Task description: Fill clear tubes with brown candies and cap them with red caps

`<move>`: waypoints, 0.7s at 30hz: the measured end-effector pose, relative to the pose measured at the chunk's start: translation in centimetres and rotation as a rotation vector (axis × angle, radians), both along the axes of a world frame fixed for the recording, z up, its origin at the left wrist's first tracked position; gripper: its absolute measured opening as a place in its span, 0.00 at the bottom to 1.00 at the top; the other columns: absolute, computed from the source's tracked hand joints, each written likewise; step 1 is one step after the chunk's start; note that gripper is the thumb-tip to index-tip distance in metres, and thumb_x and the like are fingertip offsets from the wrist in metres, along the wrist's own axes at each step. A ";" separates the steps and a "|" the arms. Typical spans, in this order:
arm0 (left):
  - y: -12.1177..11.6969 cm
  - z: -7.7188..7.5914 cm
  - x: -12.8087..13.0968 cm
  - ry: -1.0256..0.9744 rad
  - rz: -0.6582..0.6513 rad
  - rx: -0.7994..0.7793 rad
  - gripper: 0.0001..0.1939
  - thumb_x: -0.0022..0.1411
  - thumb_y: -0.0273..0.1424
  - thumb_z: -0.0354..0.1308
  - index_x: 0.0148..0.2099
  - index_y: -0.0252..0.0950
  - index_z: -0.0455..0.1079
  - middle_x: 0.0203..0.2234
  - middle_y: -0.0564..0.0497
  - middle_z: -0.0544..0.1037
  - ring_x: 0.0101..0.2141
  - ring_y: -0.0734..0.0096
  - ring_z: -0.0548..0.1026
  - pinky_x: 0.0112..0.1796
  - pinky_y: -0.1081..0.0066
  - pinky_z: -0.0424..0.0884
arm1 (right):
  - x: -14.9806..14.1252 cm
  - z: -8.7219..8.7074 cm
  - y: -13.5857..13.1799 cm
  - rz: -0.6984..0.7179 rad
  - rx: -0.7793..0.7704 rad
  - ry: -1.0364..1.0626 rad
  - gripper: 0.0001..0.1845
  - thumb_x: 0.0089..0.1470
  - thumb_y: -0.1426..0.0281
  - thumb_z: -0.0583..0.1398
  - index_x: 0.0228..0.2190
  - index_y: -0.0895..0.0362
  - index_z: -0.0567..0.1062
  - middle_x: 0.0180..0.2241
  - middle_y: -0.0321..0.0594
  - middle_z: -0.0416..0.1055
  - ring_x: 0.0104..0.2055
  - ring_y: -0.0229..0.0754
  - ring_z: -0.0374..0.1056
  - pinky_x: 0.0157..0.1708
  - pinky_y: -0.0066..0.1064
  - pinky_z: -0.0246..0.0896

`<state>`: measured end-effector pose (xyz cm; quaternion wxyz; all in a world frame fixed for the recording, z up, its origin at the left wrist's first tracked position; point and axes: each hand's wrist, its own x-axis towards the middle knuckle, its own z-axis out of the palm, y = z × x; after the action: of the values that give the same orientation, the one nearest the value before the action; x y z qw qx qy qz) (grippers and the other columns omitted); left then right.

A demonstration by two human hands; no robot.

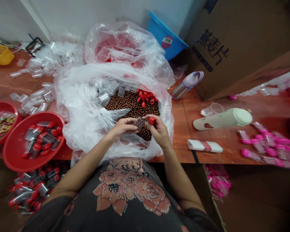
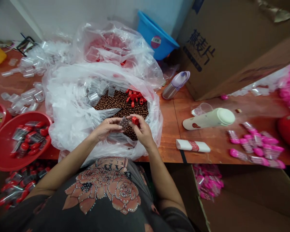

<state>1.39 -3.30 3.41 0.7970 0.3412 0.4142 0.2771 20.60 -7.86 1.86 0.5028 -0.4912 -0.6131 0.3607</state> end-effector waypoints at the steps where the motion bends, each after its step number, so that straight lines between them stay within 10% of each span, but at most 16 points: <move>1: 0.0 0.1 -0.1 0.000 -0.002 -0.002 0.19 0.46 0.22 0.67 0.44 0.32 0.78 0.38 0.48 0.81 0.34 0.72 0.78 0.41 0.66 0.76 | 0.0 0.1 0.0 -0.009 0.011 -0.025 0.14 0.63 0.65 0.58 0.50 0.47 0.70 0.49 0.38 0.75 0.53 0.43 0.70 0.57 0.42 0.64; 12: -0.1 0.5 -0.4 -0.005 -0.036 -0.019 0.20 0.48 0.25 0.68 0.46 0.32 0.78 0.38 0.47 0.81 0.34 0.72 0.78 0.40 0.67 0.77 | 0.0 -0.4 -0.3 -0.008 0.052 -0.043 0.16 0.62 0.67 0.59 0.51 0.46 0.70 0.45 0.36 0.76 0.49 0.42 0.72 0.54 0.40 0.66; 21: -0.6 0.4 -0.9 0.016 -0.028 0.078 0.20 0.49 0.31 0.70 0.47 0.32 0.76 0.41 0.46 0.81 0.35 0.72 0.78 0.40 0.68 0.75 | 1.1 -0.9 -0.1 -0.112 -0.201 0.009 0.23 0.60 0.59 0.59 0.56 0.48 0.71 0.50 0.41 0.74 0.50 0.44 0.70 0.54 0.42 0.66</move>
<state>0.50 -3.93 3.85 0.7837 0.3797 0.4047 0.2792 21.65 -8.01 0.92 0.4732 -0.5709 -0.5431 0.3940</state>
